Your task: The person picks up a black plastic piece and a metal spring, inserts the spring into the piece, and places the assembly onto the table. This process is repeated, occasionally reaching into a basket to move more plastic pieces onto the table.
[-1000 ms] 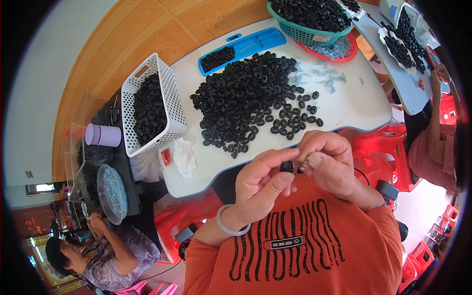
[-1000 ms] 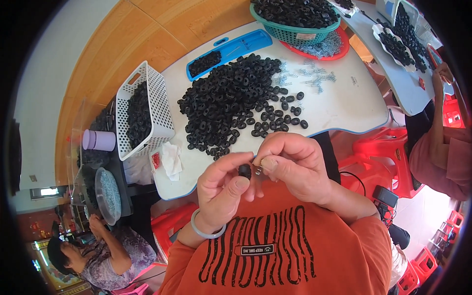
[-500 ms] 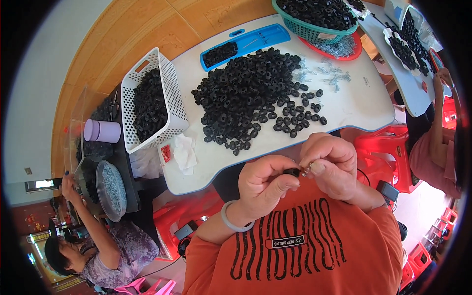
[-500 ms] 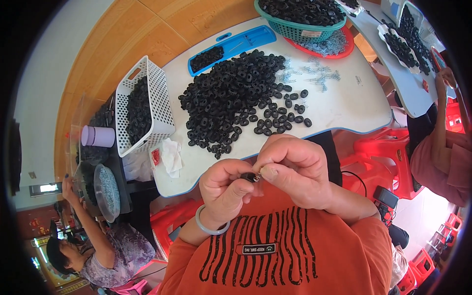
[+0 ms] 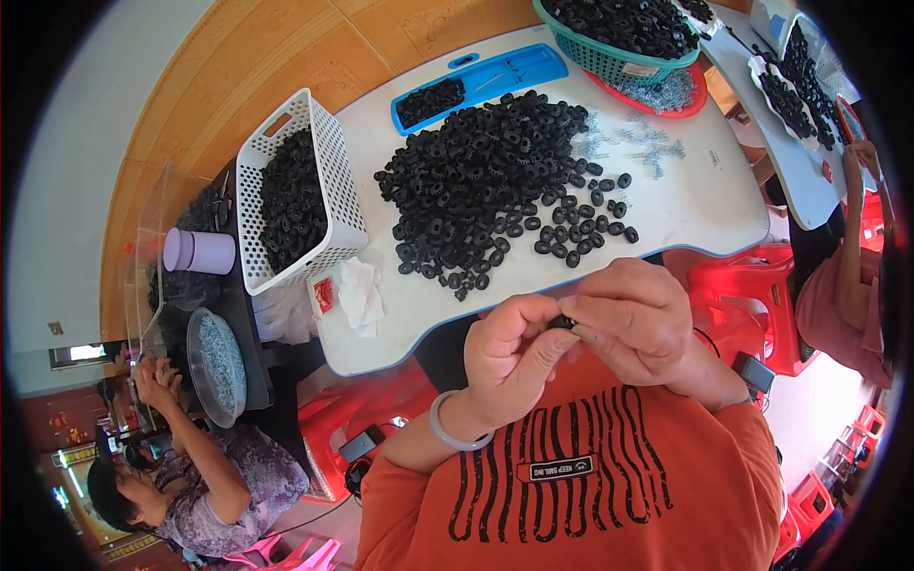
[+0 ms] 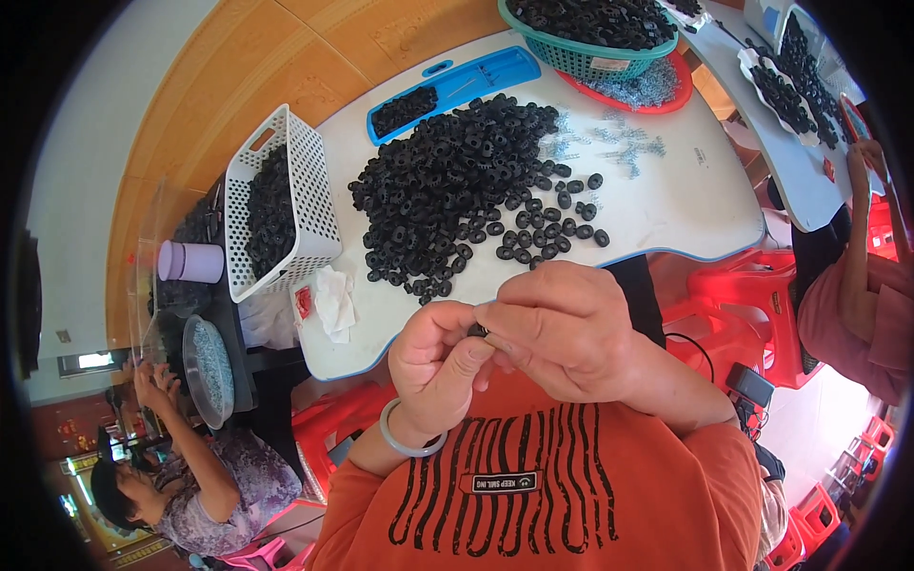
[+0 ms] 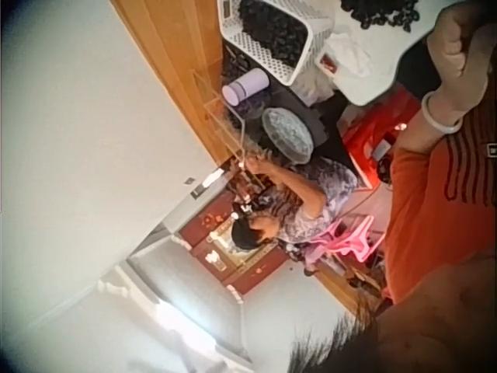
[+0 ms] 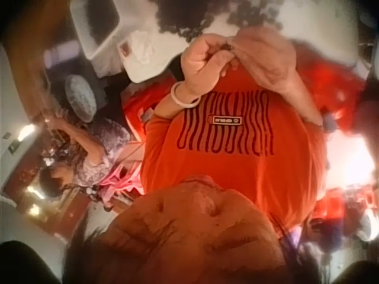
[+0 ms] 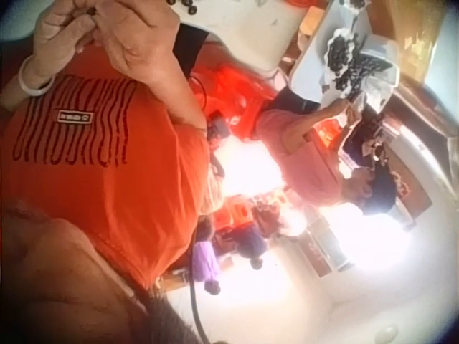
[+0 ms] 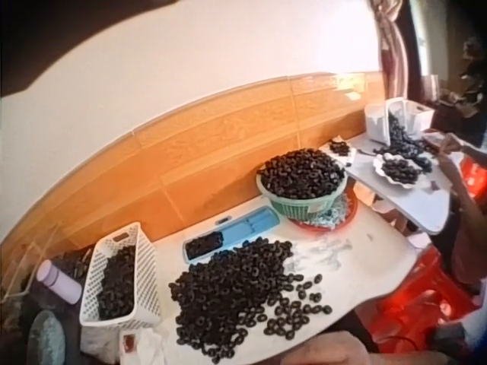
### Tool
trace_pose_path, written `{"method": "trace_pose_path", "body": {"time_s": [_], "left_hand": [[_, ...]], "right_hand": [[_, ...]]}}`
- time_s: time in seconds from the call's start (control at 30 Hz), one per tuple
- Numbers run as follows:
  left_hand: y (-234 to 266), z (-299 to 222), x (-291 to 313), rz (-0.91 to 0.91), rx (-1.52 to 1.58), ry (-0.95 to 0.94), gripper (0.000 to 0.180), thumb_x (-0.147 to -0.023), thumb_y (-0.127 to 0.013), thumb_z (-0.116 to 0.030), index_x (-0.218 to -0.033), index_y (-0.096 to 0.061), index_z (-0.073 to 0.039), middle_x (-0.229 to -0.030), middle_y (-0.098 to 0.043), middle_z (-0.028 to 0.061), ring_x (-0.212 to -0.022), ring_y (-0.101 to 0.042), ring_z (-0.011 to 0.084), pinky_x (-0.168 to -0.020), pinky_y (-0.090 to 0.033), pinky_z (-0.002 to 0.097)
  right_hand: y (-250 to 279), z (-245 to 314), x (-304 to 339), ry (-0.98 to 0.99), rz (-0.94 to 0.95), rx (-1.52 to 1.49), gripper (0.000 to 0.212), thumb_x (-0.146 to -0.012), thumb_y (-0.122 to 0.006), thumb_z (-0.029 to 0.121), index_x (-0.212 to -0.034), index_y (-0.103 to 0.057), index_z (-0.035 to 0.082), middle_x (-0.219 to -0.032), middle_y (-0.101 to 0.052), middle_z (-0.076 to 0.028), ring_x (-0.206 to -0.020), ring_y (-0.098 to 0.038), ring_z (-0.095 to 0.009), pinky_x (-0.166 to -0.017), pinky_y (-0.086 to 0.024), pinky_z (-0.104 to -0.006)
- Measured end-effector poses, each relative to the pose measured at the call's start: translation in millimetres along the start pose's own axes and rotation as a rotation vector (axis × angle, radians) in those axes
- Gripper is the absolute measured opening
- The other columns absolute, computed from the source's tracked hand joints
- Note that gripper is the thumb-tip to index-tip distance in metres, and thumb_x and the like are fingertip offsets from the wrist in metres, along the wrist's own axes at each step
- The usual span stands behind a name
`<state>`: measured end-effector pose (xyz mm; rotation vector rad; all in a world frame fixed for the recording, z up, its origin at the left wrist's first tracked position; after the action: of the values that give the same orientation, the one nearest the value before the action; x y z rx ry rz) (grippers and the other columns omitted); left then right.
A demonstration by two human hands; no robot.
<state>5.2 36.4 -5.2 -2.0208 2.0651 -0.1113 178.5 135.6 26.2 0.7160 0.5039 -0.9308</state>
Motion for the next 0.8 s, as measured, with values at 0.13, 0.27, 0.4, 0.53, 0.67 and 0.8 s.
{"method": "trace_pose_path", "body": {"time_s": [0.13,0.27,0.4,0.53,0.67,0.8], "left_hand": [[6.1,1.8,1.8,-0.062,0.073,0.085,0.017,-0.111,-0.069,-0.011,-0.120,-0.064,0.002,-0.091,-0.076,0.0053,-0.070,-0.063,0.0040,-0.061,-0.048,0.0181],[7.8,4.6,4.0,-0.069,0.069,0.064,0.022,-0.113,-0.068,-0.016,-0.123,-0.061,0.002,-0.095,-0.076,0.0134,-0.069,-0.062,0.0087,-0.062,-0.050,0.0203],[9.6,-0.7,5.3,-0.088,0.134,0.072,0.020,-0.113,-0.066,-0.015,-0.123,-0.062,0.001,-0.096,-0.076,0.0145,-0.068,-0.060,0.0088,-0.065,-0.052,0.0223],[12.1,-1.5,7.9,-0.117,0.146,0.045,0.018,-0.114,-0.065,-0.014,-0.124,-0.062,0.001,-0.096,-0.075,0.0153,-0.069,-0.059,0.0088,-0.066,-0.052,0.0225],[18.0,-9.7,11.2,-0.153,0.114,0.073,0.015,-0.113,-0.064,-0.012,-0.123,-0.061,-0.001,-0.096,-0.075,0.0125,-0.073,-0.063,0.0092,-0.066,-0.051,0.0216],[20.2,-20.7,4.6,-0.139,0.085,0.070,0.014,-0.113,-0.064,-0.011,-0.123,-0.061,-0.001,-0.098,-0.076,0.0109,-0.078,-0.066,0.0098,-0.066,-0.050,0.0214]], "right_hand": [[0.6,-1.4,-2.3,0.067,0.140,0.210,0.042,-0.078,-0.087,0.007,-0.118,-0.078,-0.001,-0.100,-0.073,-0.010,-0.070,-0.070,-0.023,-0.058,-0.055,-0.0348],[-0.3,-6.8,-4.3,0.044,0.239,0.124,0.045,-0.080,-0.087,0.010,-0.122,-0.077,-0.001,-0.102,-0.074,-0.013,-0.077,-0.074,-0.028,-0.063,-0.059,-0.0390],[4.0,-56.4,-23.5,-0.264,0.176,0.053,0.017,-0.094,-0.080,0.011,-0.107,-0.078,0.000,-0.092,-0.074,-0.015,-0.082,-0.074,-0.035,-0.073,-0.059,-0.0434],[-8.1,-169.6,-57.4,-0.365,0.054,0.188,0.011,-0.098,-0.072,0.012,-0.100,-0.078,0.003,-0.092,-0.075,-0.017,-0.087,-0.073,-0.039,-0.078,-0.058,-0.0442],[-53.3,-272.6,-134.1,-0.280,0.156,0.430,0.017,-0.097,-0.067,0.016,-0.100,-0.080,0.006,-0.100,-0.078,-0.018,-0.098,-0.075,-0.042,-0.087,-0.059,-0.0518],[-103.7,-352.8,-191.1,-0.537,0.442,0.648,0.021,-0.089,-0.069,0.014,-0.104,-0.084,0.009,-0.110,-0.080,-0.021,-0.106,-0.076,-0.042,-0.093,-0.062,-0.0522]]}}
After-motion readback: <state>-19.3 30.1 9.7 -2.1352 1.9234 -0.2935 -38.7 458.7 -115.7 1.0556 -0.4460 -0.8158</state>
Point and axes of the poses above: each hand's wrist, its own x-axis away from the middle knuckle, its own y-axis out of the back of the hand, z = x × y, the point moved 2 cm from there along -x, towards the middle knuckle
